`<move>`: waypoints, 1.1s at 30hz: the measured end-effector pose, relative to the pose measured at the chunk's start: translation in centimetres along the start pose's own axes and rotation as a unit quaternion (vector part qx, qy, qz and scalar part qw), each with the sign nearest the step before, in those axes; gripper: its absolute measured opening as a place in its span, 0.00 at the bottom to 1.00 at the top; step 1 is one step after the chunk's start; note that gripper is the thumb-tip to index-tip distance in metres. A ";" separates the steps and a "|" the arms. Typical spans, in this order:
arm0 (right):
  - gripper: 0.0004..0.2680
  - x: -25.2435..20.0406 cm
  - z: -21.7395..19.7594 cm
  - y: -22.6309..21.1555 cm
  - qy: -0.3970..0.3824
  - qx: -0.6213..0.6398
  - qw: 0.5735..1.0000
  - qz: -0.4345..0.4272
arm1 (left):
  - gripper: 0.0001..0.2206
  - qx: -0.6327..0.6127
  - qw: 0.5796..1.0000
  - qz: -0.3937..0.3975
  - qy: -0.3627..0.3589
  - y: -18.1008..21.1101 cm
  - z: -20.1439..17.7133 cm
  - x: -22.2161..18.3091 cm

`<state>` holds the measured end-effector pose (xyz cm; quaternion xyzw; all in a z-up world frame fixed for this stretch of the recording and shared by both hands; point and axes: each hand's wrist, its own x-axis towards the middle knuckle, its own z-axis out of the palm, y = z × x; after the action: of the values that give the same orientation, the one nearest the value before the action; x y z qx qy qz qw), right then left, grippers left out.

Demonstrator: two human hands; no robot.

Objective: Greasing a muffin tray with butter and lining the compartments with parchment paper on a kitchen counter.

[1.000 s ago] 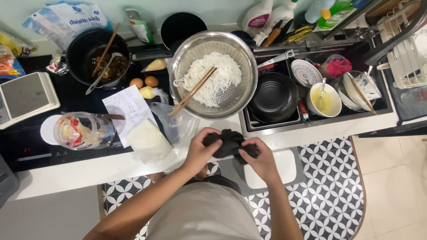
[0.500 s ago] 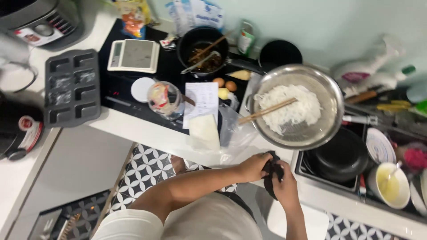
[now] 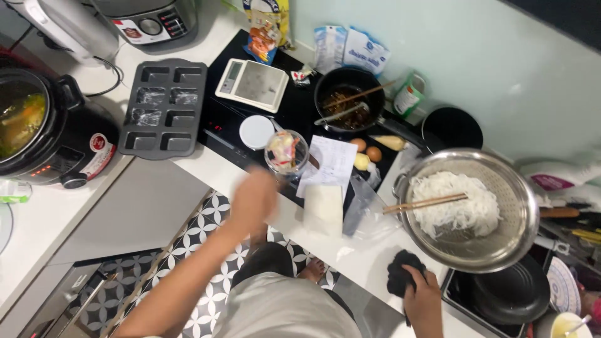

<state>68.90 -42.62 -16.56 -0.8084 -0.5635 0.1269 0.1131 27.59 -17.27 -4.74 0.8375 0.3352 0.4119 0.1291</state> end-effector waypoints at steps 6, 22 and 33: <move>0.16 2.1 -6.5 -16.3 -0.062 -0.094 0.994 -0.007 | 0.30 0.156 0.959 -0.228 -0.065 -17.6 1.2 3.0; 0.42 18.6 7.3 -38.5 0.106 0.360 0.922 -0.095 | 0.44 0.009 0.956 -0.088 -0.280 -10.0 -5.0 10.3; 0.37 20.3 10.6 -42.2 0.038 0.425 0.897 -0.116 | 0.46 0.270 0.908 -0.217 -0.237 -11.1 -1.7 7.1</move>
<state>34.87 -8.81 -14.41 -0.6167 -0.5406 0.3095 0.4812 24.29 -4.40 -4.84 0.8196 0.5670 0.0568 0.0596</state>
